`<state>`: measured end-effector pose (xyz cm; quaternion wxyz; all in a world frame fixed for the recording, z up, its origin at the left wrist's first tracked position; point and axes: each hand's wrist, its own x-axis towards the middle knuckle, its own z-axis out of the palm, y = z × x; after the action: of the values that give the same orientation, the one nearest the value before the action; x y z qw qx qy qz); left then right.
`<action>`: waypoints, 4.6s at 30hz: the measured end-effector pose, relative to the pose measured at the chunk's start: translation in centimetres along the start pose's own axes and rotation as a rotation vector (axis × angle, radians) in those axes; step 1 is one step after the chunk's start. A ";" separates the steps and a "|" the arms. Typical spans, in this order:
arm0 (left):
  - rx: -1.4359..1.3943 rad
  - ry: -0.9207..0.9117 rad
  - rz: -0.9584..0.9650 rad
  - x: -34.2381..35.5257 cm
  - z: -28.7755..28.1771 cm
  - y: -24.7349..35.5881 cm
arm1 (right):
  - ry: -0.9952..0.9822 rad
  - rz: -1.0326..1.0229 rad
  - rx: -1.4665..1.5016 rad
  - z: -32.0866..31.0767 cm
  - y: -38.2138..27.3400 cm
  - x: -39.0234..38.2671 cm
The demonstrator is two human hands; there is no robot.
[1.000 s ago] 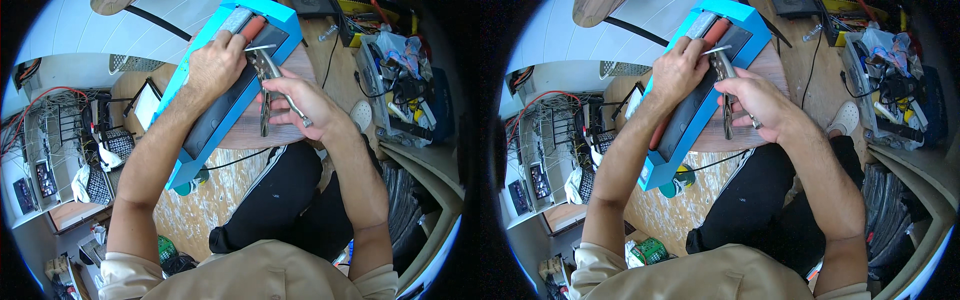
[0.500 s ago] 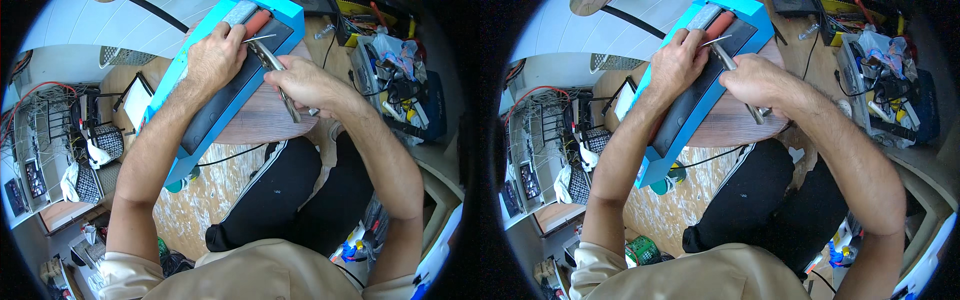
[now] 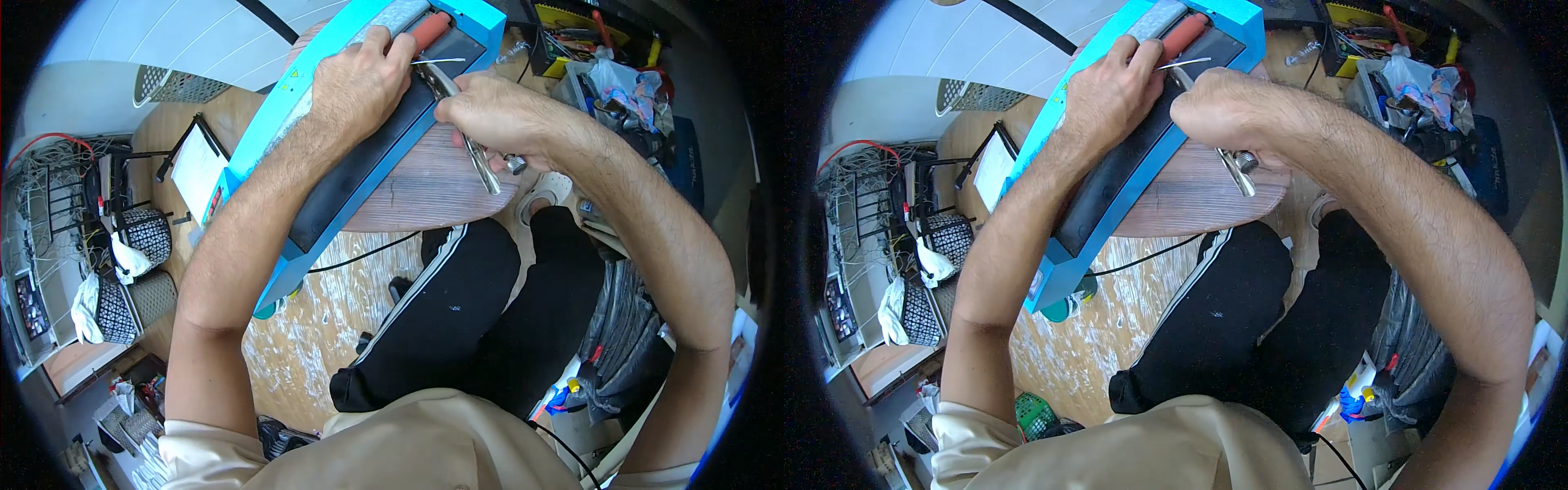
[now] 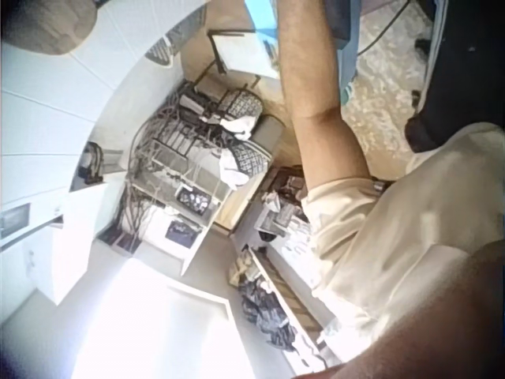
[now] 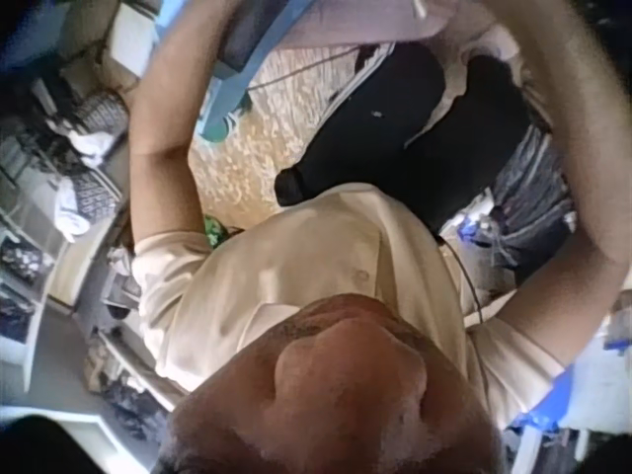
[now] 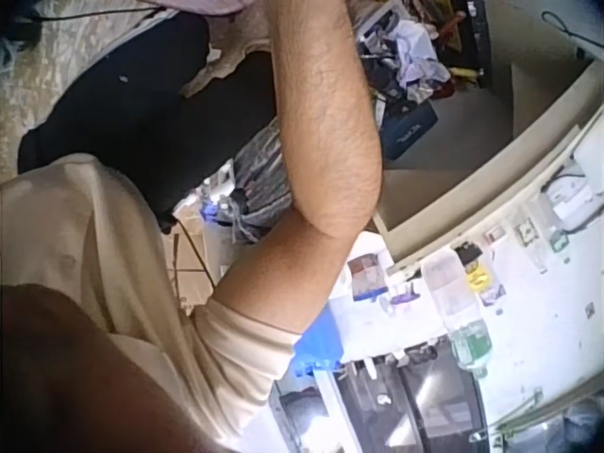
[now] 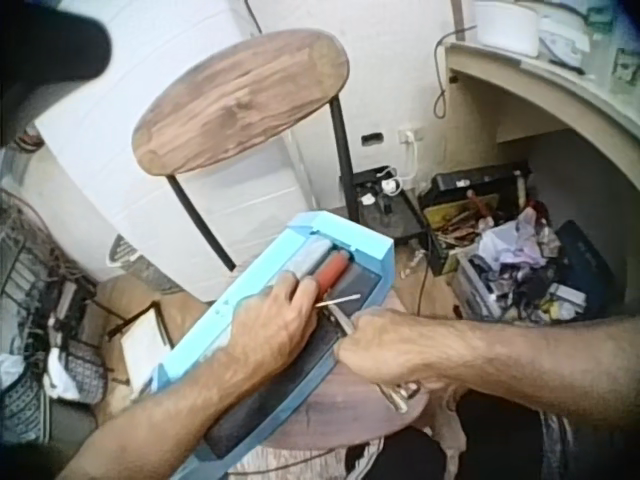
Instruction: Repairing a laminating machine by adjusting the internal rollers using pliers.
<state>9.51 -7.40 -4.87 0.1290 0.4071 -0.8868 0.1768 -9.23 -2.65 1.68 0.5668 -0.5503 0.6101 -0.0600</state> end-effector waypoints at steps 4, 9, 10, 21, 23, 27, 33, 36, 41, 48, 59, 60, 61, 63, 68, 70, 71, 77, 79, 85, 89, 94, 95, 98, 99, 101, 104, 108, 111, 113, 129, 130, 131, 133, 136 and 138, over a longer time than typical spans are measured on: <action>-0.028 -0.104 -0.061 -0.1 -0.1 0.1 | -0.058 0.030 -0.093 0.1 0.0 0.6; -0.056 -0.011 -0.006 -0.3 -0.1 -0.4 | -0.026 -0.060 -0.310 0.2 -0.6 0.2; -0.055 -0.008 -0.008 -0.4 -0.1 -0.4 | -0.025 -0.063 -0.312 0.2 -0.4 0.1; -0.084 -0.067 -0.068 -0.9 -0.6 -0.1 | 0.097 -0.140 -0.099 0.8 3.1 0.1; -0.100 -0.046 -0.080 -0.9 -0.7 0.2 | 0.104 -0.136 -0.100 0.5 3.1 -0.1; -0.054 0.045 -0.018 -0.1 -0.1 0.7 | -0.002 -0.095 -0.069 -1.5 2.8 0.1; 0.004 0.069 0.030 0.3 0.1 1.6 | -0.132 -0.066 0.027 -2.3 3.7 1.0; 0.008 0.048 0.018 0.5 0.0 1.9 | -0.133 -0.067 0.064 -2.3 4.3 1.3; 0.007 0.058 -0.014 0.4 0.2 2.1 | -0.093 -0.038 0.120 -2.1 4.4 1.0; -0.028 0.108 -0.097 0.2 0.2 2.7 | -0.080 0.029 0.368 -2.0 4.0 0.5; -0.007 0.107 -0.103 0.2 0.1 2.8 | -0.160 0.025 0.172 -3.3 2.0 0.4; -0.009 0.110 -0.101 0.2 0.0 2.9 | -0.156 0.026 0.173 -3.2 2.1 0.4; -0.016 0.111 -0.106 0.2 0.0 2.9 | -0.122 -0.021 0.106 -2.9 2.3 0.6; -0.030 0.112 -0.117 0.2 0.1 3.0 | -0.056 -0.115 -0.028 -2.3 3.0 1.1; -0.033 0.109 -0.144 0.1 0.0 3.1 | 0.140 -0.188 -0.035 -0.3 4.3 1.0; -0.031 0.110 -0.152 0.0 0.0 3.0 | 0.195 -0.198 -0.016 -0.3 4.3 0.9; -0.036 0.099 -0.158 -0.1 -0.1 2.9 | 0.120 -0.149 -0.002 -0.6 4.2 1.1; -0.125 0.046 -0.255 -2.5 -2.3 5.1 | -0.110 0.037 0.126 -1.1 4.9 1.5; -0.037 -0.072 -0.280 -5.3 -1.9 6.7 | -0.137 0.067 0.220 -0.4 5.1 1.9; 0.064 -0.168 -0.299 -5.7 -2.9 7.2 | -0.238 0.091 0.300 -0.8 3.2 0.7; 0.065 -0.128 -0.288 -6.1 -2.2 7.5 | -0.196 0.072 0.406 -0.4 5.1 1.8; 0.081 -0.106 -0.307 -6.0 -2.0 7.6 | -0.190 0.037 0.442 -0.2 5.3 1.8; 0.083 -0.105 -0.310 -6.0 -1.9 7.6 | -0.191 0.036 0.440 -0.2 5.3 1.8; 0.049 -0.118 -0.338 -6.1 -1.6 7.7 | -0.199 0.045 0.452 -0.1 5.3 1.9; 0.038 -0.121 -0.347 -6.1 -1.6 7.6 | -0.201 0.048 0.456 -0.1 5.3 1.9; 0.035 -0.115 -0.352 -6.1 -1.5 7.8 | -0.200 0.047 0.456 -0.2 5.6 2.0; 0.031 -0.099 -0.359 -6.0 -1.7 8.0 | -0.193 0.042 0.465 -0.3 6.0 2.0; 0.020 -0.097 -0.371 -6.3 -1.5 8.0 | -0.188 0.037 0.443 0.2 5.5 1.4; -0.017 -0.095 -0.385 -6.5 -1.7 8.0 | -0.184 0.039 0.423 0.5 5.6 1.5; -0.073 -0.104 -0.406 -7.0 -2.2 8.1 | -0.196 0.043 0.402 0.7 5.6 2.0; -0.197 -0.058 -0.432 -11.8 0.6 14.0 | -0.149 0.135 0.429 0.8 5.1 2.4; -0.214 -0.036 -0.423 -11.9 0.8 13.8 | -0.162 0.128 0.424 0.9 4.5 2.1; -0.227 -0.015 -0.417 -12.0 1.0 13.8 | -0.178 0.119 0.418 1.0 4.2 1.5; -0.222 0.026 -0.415 -11.3 1.0 14.6 | -0.154 0.099 0.434 0.5 5.0 1.3; -0.231 0.100 -0.389 -12.5 -1.9 14.5 | -0.108 0.081 0.473 0.9 4.4 0.8; -0.391 0.121 -0.452 -14.1 -4.6 15.7 | -0.135 0.085 0.429 0.3 5.0 1.4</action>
<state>6.85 13.55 -9.24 0.2935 0.5501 -0.7818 -0.0066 -11.65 -1.58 -2.74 0.7123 -0.3937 0.5668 -0.1276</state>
